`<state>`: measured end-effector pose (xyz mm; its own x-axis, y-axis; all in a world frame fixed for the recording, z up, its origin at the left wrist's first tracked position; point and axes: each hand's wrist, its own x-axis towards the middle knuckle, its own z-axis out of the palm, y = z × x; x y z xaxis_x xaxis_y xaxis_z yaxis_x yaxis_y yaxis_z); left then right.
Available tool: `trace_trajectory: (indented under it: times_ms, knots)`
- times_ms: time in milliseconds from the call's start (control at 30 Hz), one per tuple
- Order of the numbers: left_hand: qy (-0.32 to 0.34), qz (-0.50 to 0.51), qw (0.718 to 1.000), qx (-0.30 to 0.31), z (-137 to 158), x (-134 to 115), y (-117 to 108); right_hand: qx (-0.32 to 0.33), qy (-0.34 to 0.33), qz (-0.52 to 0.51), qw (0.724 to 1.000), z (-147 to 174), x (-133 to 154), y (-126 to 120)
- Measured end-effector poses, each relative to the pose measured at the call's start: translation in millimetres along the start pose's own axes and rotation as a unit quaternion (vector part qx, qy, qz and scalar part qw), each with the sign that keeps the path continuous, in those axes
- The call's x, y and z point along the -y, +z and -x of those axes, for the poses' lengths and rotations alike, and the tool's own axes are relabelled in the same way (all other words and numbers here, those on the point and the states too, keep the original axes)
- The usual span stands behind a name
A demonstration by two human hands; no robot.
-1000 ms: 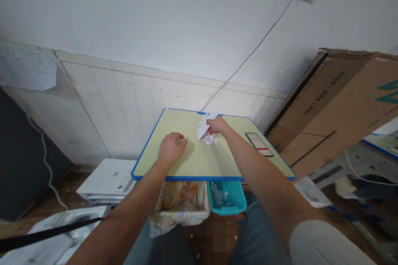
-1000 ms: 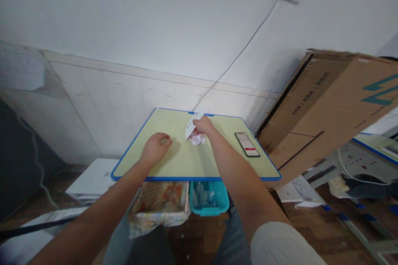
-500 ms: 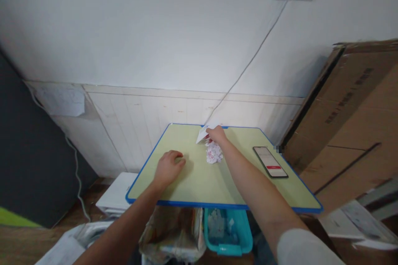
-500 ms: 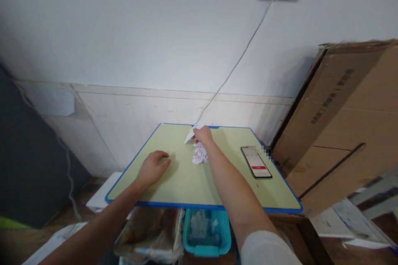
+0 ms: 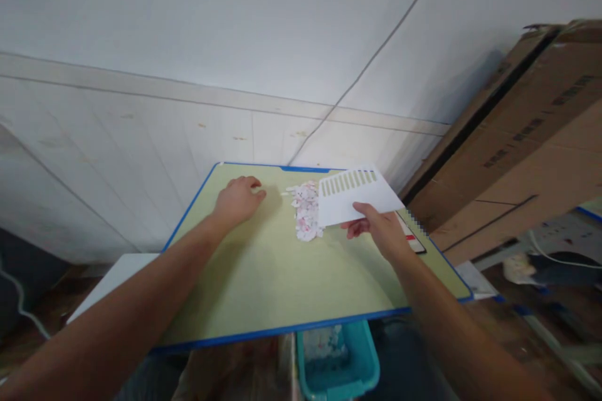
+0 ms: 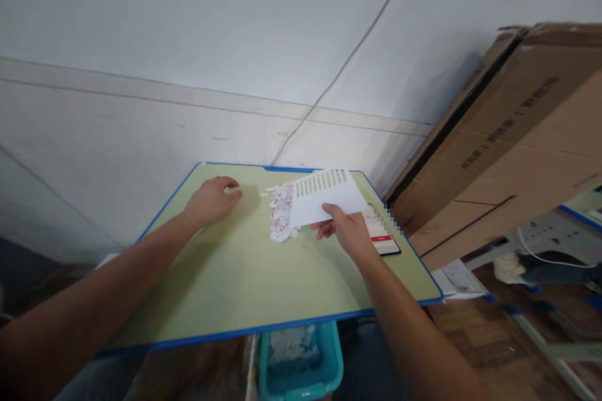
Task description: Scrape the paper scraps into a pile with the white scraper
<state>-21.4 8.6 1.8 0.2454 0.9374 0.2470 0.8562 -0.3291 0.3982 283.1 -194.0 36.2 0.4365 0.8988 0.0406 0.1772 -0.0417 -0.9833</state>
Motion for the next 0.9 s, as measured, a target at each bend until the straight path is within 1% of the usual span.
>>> trace_trajectory:
  times_ms: [33, 100, 133, 200, 267, 333, 367, 500, 600, 700, 900]
  knots:
    - [0.005, 0.007, 1.000, -0.005, -10.2, -3.1, 4.5, -0.017, -0.007, -0.040, 0.999, 11.4, -10.7, -10.6]
    - [0.017, 0.022, 0.999, -0.018, -21.0, -6.7, 12.8, -0.047, -0.011, -0.076, 0.996, 31.3, -30.4, -28.5]
    - [0.027, 0.024, 0.999, -0.021, -22.6, -7.0, 16.2, -0.058, -0.009, -0.079, 0.995, 39.7, -38.8, -35.2]
    - [0.053, 0.023, 0.998, -0.013, -21.4, -5.5, 20.7, -0.060, 0.008, -0.062, 0.996, 52.9, -51.8, -43.7]
    - [0.066, 0.022, 0.997, -0.016, -18.7, -1.9, 22.4, -0.094, 0.006, -0.043, 0.995, 62.0, -59.6, -45.5]
    - [0.059, 0.025, 0.998, -0.029, -17.1, 2.8, 22.8, -0.112, -0.004, -0.014, 0.994, 67.9, -62.1, -43.2]
    - [0.053, 0.027, 0.998, -0.034, -16.8, 5.2, 22.8, -0.111, -0.009, 0.001, 0.994, 70.1, -61.5, -41.5]
    - [0.028, 0.029, 0.999, -0.030, -17.0, 10.8, 23.3, -0.082, -0.018, 0.058, 0.995, 77.5, -50.9, -37.1]
    - [0.019, 0.025, 0.999, -0.022, -16.7, 7.5, 24.4, -0.091, -0.035, 0.109, 0.989, 86.3, -43.5, -34.4]
    - [0.026, 0.010, 1.000, -0.015, -14.7, 0.5, 25.3, -0.099, -0.055, 0.141, 0.984, 99.0, -42.5, -28.0]
    - [0.047, -0.003, 0.999, -0.002, -7.2, -11.8, 24.0, -0.032, -0.080, 0.206, 0.975, 132.1, -44.4, -3.4]
